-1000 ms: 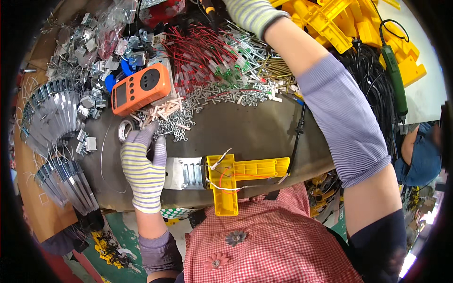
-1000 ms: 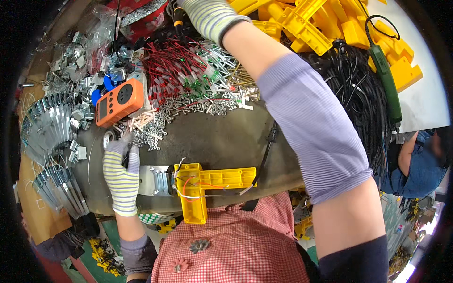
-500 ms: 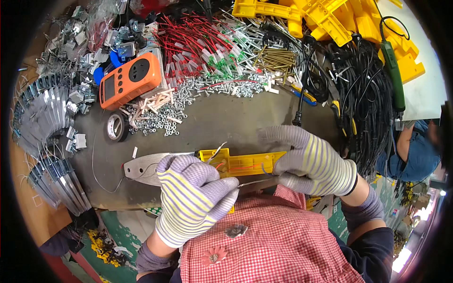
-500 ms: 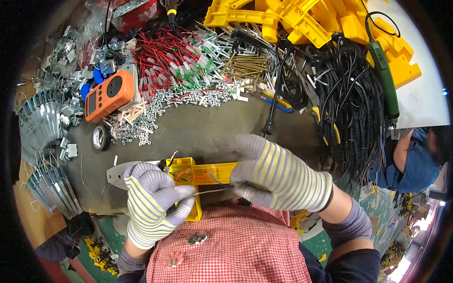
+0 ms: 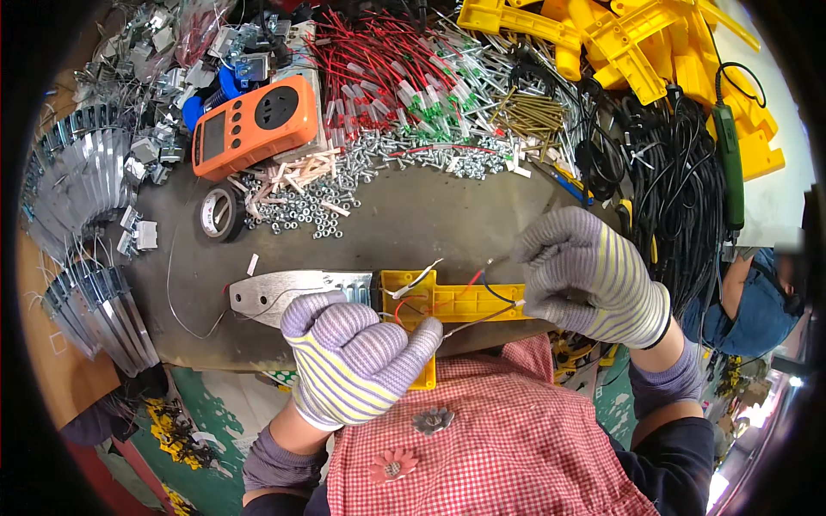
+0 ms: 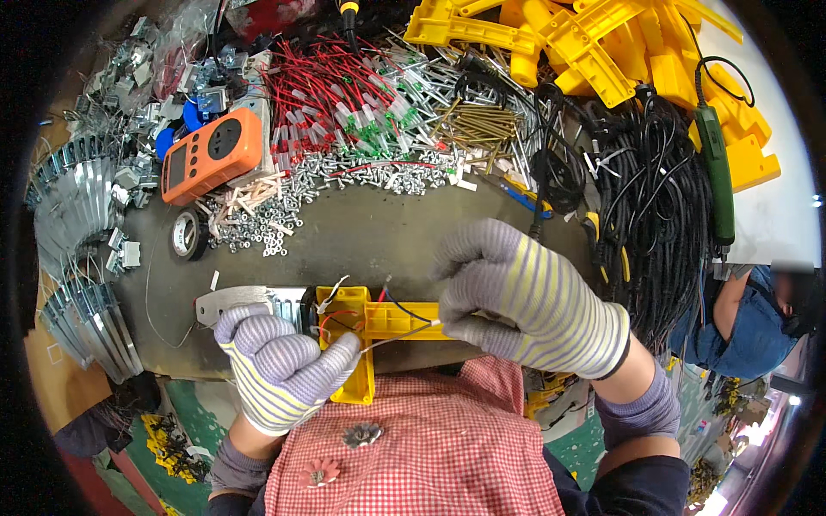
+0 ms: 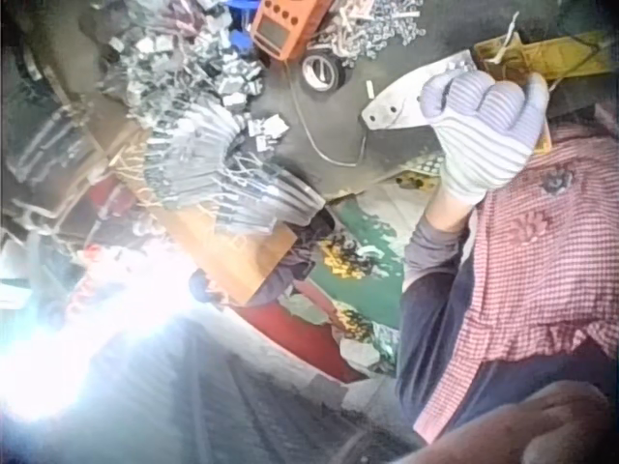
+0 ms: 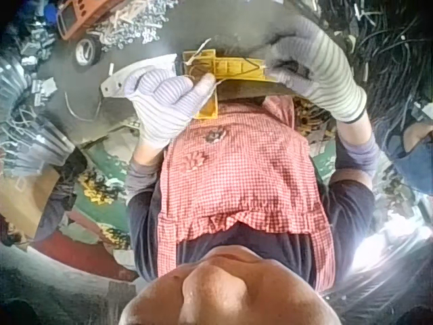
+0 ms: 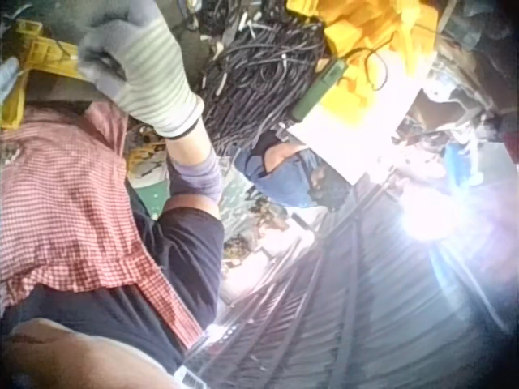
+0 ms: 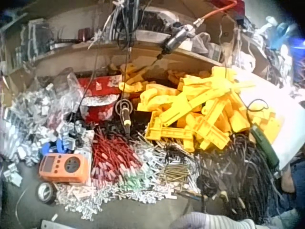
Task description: Soldering and assembling components into a yellow plastic housing for an electronic device.
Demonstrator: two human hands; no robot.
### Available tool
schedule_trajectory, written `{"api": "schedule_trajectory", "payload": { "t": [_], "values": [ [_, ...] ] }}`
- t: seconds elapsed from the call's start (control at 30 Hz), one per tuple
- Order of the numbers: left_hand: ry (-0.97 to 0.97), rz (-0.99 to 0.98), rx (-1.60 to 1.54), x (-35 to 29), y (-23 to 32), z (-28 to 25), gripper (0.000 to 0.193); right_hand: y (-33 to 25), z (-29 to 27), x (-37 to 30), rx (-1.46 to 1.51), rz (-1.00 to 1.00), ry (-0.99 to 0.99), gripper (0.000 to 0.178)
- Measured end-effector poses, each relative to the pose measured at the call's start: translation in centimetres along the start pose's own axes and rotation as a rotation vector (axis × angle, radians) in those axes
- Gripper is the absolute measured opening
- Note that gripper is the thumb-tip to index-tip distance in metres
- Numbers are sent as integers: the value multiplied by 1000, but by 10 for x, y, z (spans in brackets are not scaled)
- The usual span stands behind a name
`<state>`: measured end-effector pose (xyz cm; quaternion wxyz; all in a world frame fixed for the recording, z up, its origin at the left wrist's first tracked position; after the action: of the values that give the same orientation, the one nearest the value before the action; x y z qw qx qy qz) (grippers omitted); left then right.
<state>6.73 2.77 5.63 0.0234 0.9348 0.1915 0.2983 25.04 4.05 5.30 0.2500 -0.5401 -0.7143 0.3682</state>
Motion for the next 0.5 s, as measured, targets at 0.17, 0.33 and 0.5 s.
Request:
{"api": "schedule_trajectory", "payload": {
  "t": [0.17,0.33,0.5],
  "values": [
    [1,52,-59,-1,5,7,35,-15,12,1,-169,-40,10,19],
    [18,41,-58,0,3,11,32,-38,31,11,-338,-227,-14,14],
    [62,7,-65,-1,-1,8,32,-25,29,12,-277,-94,74,19]
  ]
}}
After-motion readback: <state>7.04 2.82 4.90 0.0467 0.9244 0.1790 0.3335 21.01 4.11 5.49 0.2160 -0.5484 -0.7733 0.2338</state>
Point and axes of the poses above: each hand's wrist, its own x-axis towards the middle knuckle, its own z-axis out of the palm, y = z × x, the point moved 10 cm from there along x, towards the middle knuckle, and after that the axes turned 10 degrees about z, right-handed, at the moved point
